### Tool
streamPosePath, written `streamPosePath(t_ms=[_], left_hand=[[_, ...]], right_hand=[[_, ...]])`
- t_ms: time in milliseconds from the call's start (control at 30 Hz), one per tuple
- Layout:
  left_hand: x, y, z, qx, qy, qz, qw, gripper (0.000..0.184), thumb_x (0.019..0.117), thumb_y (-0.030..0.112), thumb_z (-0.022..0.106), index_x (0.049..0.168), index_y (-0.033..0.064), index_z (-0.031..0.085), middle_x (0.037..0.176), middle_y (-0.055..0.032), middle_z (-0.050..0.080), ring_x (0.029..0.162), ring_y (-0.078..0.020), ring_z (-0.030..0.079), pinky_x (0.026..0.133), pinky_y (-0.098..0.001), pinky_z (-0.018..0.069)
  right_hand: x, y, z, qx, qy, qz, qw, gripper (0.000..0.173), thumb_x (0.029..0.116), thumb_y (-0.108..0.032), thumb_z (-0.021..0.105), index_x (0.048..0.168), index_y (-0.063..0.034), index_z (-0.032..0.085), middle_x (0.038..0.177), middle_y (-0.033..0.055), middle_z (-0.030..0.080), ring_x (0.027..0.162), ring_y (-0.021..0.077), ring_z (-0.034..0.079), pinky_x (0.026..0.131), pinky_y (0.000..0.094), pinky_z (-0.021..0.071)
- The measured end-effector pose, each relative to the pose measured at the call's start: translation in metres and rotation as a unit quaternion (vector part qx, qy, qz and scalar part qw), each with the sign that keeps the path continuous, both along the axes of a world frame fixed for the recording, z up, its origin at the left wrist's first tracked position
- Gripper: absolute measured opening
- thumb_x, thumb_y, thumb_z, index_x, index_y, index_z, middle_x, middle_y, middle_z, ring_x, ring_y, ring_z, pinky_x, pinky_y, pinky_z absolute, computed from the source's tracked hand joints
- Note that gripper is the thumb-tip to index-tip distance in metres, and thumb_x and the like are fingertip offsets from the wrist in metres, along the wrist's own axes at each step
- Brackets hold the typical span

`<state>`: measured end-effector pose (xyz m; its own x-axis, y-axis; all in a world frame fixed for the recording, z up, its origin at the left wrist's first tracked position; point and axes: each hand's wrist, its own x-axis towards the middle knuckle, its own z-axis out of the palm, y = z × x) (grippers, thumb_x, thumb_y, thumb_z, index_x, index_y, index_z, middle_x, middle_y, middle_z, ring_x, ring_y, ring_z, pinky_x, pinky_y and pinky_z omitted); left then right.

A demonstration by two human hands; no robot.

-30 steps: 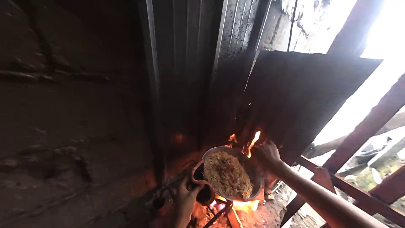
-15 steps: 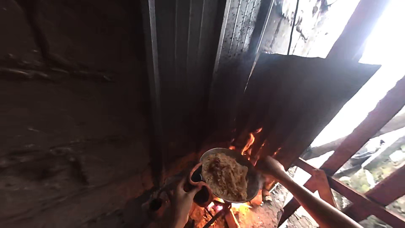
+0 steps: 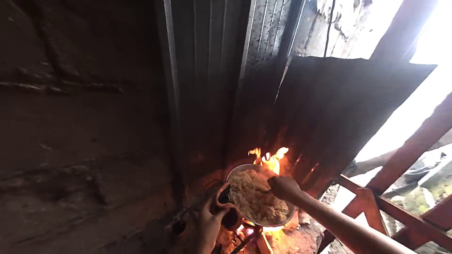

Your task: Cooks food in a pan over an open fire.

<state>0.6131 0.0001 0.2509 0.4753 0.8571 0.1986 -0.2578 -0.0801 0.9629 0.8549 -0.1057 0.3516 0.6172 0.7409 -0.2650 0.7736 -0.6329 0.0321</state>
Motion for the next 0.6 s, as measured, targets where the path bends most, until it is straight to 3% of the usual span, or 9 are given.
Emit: streamPosePath(t_ms=[200, 367, 433, 533, 600], left_hand=[[0.001, 0.001, 0.0, -0.006, 0.004, 0.003, 1.0, 0.048, 0.0803, -0.006, 0.078, 0.126, -0.0023, 0.064, 0.117, -0.0106, 0.07, 0.105, -0.0124, 0.068, 0.092, -0.0293, 0.0584], [0.001, -0.001, 0.001, 0.002, 0.0, 0.005, 1.0, 0.047, 0.0797, -0.007, 0.077, 0.125, -0.0034, 0.064, 0.115, -0.0108, 0.07, 0.105, -0.011, 0.068, 0.092, -0.0275, 0.0573], [0.002, -0.001, 0.001, 0.009, -0.002, 0.005, 1.0, 0.048, 0.0796, -0.009, 0.076, 0.126, -0.004, 0.063, 0.117, -0.0111, 0.07, 0.106, -0.0108, 0.067, 0.093, -0.0275, 0.057], [0.001, -0.001, 0.002, 0.004, 0.009, 0.009, 1.0, 0.049, 0.0795, -0.008, 0.077, 0.126, -0.0043, 0.063, 0.116, -0.0114, 0.069, 0.105, -0.0107, 0.067, 0.092, -0.0274, 0.0569], [0.0, -0.002, 0.002, -0.001, 0.012, 0.006, 1.0, 0.048, 0.0795, -0.007, 0.078, 0.126, -0.0026, 0.064, 0.116, -0.0101, 0.07, 0.105, -0.0105, 0.068, 0.092, -0.0274, 0.0572]], right_hand=[[-0.013, 0.004, 0.046, -0.004, -0.084, 0.013, 0.996, 0.03, 0.0975, -0.023, 0.062, 0.113, 0.0025, 0.067, 0.115, 0.0285, 0.067, 0.112, 0.0492, 0.064, 0.087, 0.0684, 0.0497], [-0.002, 0.006, 0.005, -0.016, -0.041, 0.025, 0.999, 0.031, 0.1006, -0.02, 0.059, 0.124, -0.0001, 0.065, 0.122, 0.0283, 0.066, 0.116, 0.0496, 0.062, 0.091, 0.0694, 0.0489], [-0.005, 0.003, 0.021, -0.011, -0.075, 0.053, 0.996, 0.03, 0.1031, -0.018, 0.054, 0.123, 0.0014, 0.064, 0.117, 0.0287, 0.068, 0.113, 0.0496, 0.064, 0.091, 0.0675, 0.0485], [-0.003, 0.0, 0.053, 0.035, -0.146, 0.075, 0.986, 0.028, 0.0987, -0.007, 0.057, 0.124, 0.0031, 0.066, 0.115, 0.0282, 0.069, 0.114, 0.0487, 0.063, 0.109, 0.0678, 0.0357], [0.014, -0.002, 0.06, 0.063, -0.18, 0.06, 0.98, 0.03, 0.0974, -0.005, 0.058, 0.126, 0.0013, 0.066, 0.115, 0.0264, 0.07, 0.114, 0.047, 0.064, 0.114, 0.0657, 0.0307]])
